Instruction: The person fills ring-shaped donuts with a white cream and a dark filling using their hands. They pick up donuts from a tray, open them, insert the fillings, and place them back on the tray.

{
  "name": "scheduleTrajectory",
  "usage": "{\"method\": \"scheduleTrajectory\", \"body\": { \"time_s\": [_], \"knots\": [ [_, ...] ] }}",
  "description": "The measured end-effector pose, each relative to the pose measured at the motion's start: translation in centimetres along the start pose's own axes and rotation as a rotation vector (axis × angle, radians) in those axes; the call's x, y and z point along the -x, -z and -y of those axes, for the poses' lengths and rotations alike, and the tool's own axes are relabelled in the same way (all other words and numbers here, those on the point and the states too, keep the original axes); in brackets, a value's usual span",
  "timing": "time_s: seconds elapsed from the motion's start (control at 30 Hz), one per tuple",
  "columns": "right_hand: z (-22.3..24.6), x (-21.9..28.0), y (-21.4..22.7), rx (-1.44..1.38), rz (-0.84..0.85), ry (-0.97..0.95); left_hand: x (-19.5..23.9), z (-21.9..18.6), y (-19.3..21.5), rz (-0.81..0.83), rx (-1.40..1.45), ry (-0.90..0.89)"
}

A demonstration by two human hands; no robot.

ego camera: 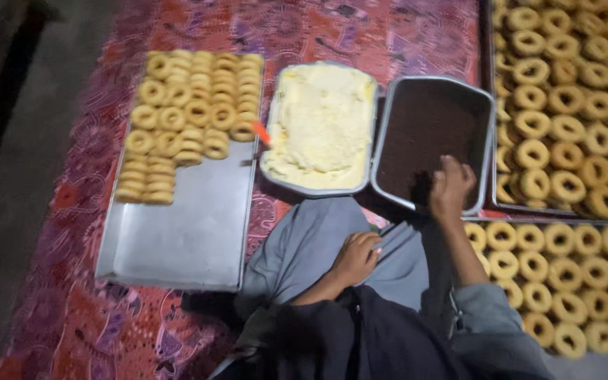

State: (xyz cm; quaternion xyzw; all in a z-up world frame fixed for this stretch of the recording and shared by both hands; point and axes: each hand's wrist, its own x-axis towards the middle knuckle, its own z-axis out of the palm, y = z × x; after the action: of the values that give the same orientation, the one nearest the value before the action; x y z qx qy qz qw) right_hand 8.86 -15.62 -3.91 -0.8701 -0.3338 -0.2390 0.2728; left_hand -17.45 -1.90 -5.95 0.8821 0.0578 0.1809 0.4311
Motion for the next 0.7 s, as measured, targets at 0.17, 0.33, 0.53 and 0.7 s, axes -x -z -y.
{"method": "scheduleTrajectory", "body": {
  "time_s": [0.17, 0.33, 0.53, 0.7],
  "knots": [
    [1.6, 1.6, -0.8, -0.520, -0.193, -0.396, 2.3, 6.6, 9.4, -0.514, -0.041, 0.162],
    [2.6, 2.8, -3.0, 0.008, -0.025, -0.256, 4.9, 20.9, 25.5, -0.673, -0.820, 0.964],
    [4.3, 5.8, -2.1, -0.167, -0.116, -0.496, 5.7, 34.7, 41.6, -0.913, -0.591, 1.238],
    [5.3, 6.8, 0.0, -0.209, -0.246, -0.508, 5.1, 39.5, 42.8, -1.229, -0.159, 1.120]
  ]
}}
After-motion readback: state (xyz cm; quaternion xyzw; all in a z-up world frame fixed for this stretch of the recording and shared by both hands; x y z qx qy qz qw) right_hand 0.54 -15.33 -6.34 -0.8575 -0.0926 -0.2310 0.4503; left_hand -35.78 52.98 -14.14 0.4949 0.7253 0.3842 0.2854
